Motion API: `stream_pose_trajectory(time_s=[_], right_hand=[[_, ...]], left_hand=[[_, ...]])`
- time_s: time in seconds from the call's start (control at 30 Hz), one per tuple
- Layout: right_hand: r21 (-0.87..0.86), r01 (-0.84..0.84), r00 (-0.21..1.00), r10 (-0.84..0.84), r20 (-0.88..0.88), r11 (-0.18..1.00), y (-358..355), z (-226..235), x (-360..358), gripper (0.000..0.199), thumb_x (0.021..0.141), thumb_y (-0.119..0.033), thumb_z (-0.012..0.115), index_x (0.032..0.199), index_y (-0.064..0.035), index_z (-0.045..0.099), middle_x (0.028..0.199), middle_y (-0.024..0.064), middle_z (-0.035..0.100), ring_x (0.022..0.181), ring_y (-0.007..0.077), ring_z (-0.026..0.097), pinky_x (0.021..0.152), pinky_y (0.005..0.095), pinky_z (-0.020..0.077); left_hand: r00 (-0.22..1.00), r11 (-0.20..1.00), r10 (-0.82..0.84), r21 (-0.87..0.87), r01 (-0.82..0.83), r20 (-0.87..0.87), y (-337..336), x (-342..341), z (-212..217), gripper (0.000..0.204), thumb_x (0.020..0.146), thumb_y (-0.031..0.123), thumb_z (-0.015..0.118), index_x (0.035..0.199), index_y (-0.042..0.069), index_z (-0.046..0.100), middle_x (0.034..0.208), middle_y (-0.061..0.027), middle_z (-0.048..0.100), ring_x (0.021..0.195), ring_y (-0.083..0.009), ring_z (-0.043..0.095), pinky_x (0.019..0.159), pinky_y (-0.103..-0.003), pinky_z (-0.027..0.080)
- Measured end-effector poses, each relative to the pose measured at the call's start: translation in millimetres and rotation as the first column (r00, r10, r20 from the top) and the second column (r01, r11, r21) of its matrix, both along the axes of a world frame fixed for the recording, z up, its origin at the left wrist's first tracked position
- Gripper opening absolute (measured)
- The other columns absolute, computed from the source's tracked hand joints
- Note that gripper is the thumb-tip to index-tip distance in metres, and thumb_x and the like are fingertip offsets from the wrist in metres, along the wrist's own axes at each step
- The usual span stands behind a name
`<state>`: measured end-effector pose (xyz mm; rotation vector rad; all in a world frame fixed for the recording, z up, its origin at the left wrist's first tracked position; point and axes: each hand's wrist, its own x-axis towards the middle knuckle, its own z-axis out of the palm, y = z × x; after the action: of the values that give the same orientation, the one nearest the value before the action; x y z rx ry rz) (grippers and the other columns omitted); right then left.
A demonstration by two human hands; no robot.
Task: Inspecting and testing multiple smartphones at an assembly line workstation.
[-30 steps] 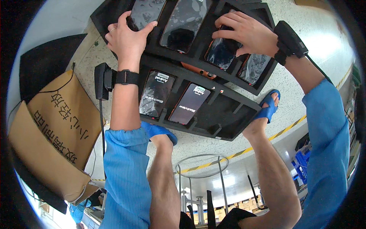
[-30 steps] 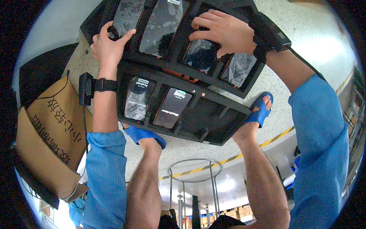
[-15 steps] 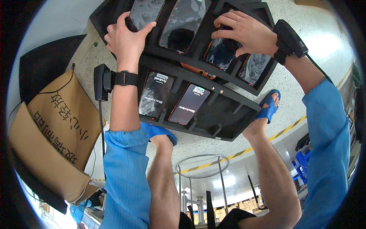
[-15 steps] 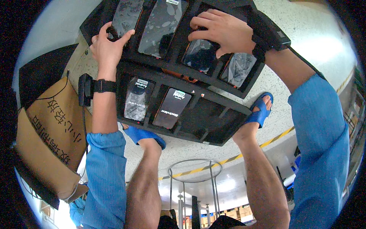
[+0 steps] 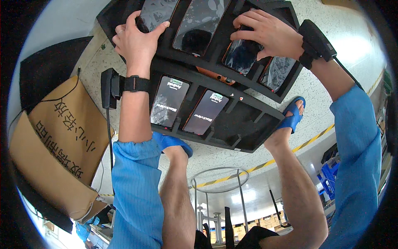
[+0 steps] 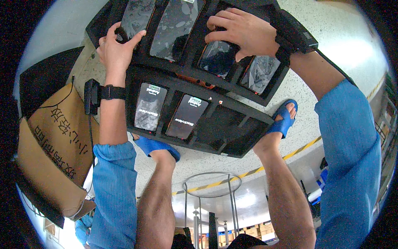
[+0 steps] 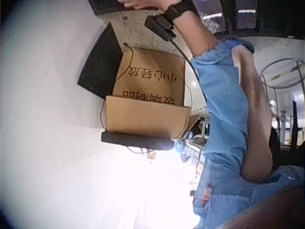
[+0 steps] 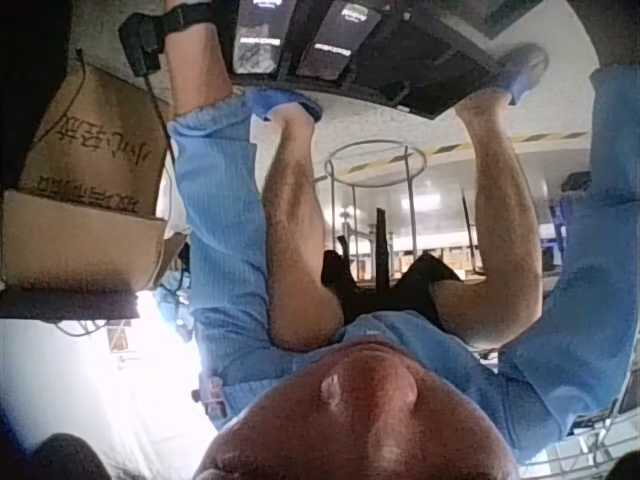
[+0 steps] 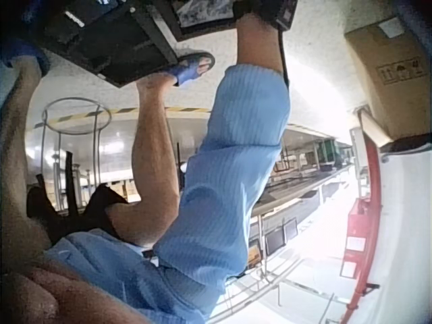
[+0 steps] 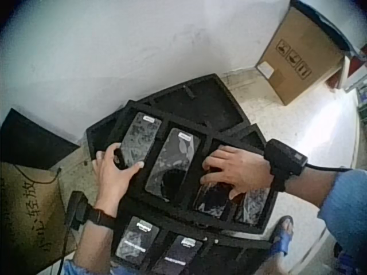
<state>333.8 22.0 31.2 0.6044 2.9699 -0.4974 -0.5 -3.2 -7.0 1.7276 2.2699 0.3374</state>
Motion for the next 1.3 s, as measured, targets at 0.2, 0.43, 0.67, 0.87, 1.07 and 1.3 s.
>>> stream_pose_trajectory(time_s=[0.2,0.43,0.67,0.87,1.07,1.3], right_hand=[[0.010,0.014,1.000,-0.014,0.004,1.000,-1.1,0.2,0.8,0.087,0.044,-0.020,0.092,0.124,-0.0218,0.057,0.126,0.0041,0.052,0.126,0.0280,0.049,0.110,0.0404,0.0406],[0.001,0.003,1.000,-0.003,0.004,1.000,0.3,0.0,1.5,0.087,0.045,-0.021,0.092,0.124,-0.0222,0.056,0.126,0.0041,0.051,0.126,0.0282,0.049,0.110,0.0405,0.0407],[-0.031,0.016,0.999,-0.015,0.033,0.999,0.5,-1.0,1.7,0.087,0.047,-0.022,0.093,0.127,-0.0223,0.058,0.131,0.0044,0.050,0.128,0.0278,0.047,0.112,0.0402,0.0388],[0.022,0.000,1.000,0.000,0.001,1.000,-1.7,-3.7,4.0,0.085,0.047,-0.020,0.092,0.124,-0.0206,0.057,0.128,0.0053,0.051,0.126,0.0285,0.049,0.109,0.0407,0.0404],[-0.020,0.004,1.000,-0.004,0.005,1.000,-0.4,-3.4,2.0,0.086,0.047,-0.020,0.093,0.125,-0.0206,0.057,0.129,0.0052,0.051,0.127,0.0282,0.049,0.110,0.0397,0.0399],[-0.012,0.001,1.000,-0.001,0.003,1.000,0.8,-2.7,6.8,0.087,0.047,-0.020,0.092,0.126,-0.0204,0.057,0.131,0.0058,0.051,0.127,0.0284,0.048,0.110,0.0402,0.0397]], left_hand=[[0.995,0.998,-0.011,0.053,0.016,-0.102,-0.5,0.4,-1.9,0.084,0.063,0.065,0.083,0.133,0.023,0.062,0.119,-0.0184,0.060,0.115,-0.0383,0.054,0.099,-0.049,0.042],[0.996,0.996,-0.019,0.084,0.027,-0.090,-0.3,-2.4,-4.8,0.083,0.063,0.065,0.084,0.131,0.022,0.063,0.117,-0.0172,0.061,0.115,-0.0375,0.052,0.100,-0.048,0.041],[0.997,0.998,-0.021,0.064,0.026,-0.076,0.4,-2.3,-4.1,0.084,0.064,0.065,0.084,0.131,0.020,0.062,0.117,-0.0166,0.061,0.114,-0.0367,0.052,0.100,-0.048,0.041],[0.994,0.996,-0.034,0.072,0.042,-0.109,-0.2,-3.3,-5.4,0.085,0.063,0.067,0.083,0.132,0.020,0.063,0.112,-0.0158,0.063,0.111,-0.0340,0.054,0.098,-0.046,0.043],[0.993,0.996,-0.031,0.084,0.041,-0.114,-1.5,-5.3,-9.7,0.085,0.062,0.066,0.083,0.130,0.020,0.064,0.110,-0.0134,0.063,0.110,-0.0332,0.055,0.096,-0.046,0.044],[0.996,0.996,-0.020,0.083,0.027,-0.082,-0.1,1.5,-4.0,0.085,0.064,0.064,0.084,0.130,0.016,0.063,0.111,-0.0136,0.063,0.109,-0.0342,0.054,0.099,-0.047,0.041]])
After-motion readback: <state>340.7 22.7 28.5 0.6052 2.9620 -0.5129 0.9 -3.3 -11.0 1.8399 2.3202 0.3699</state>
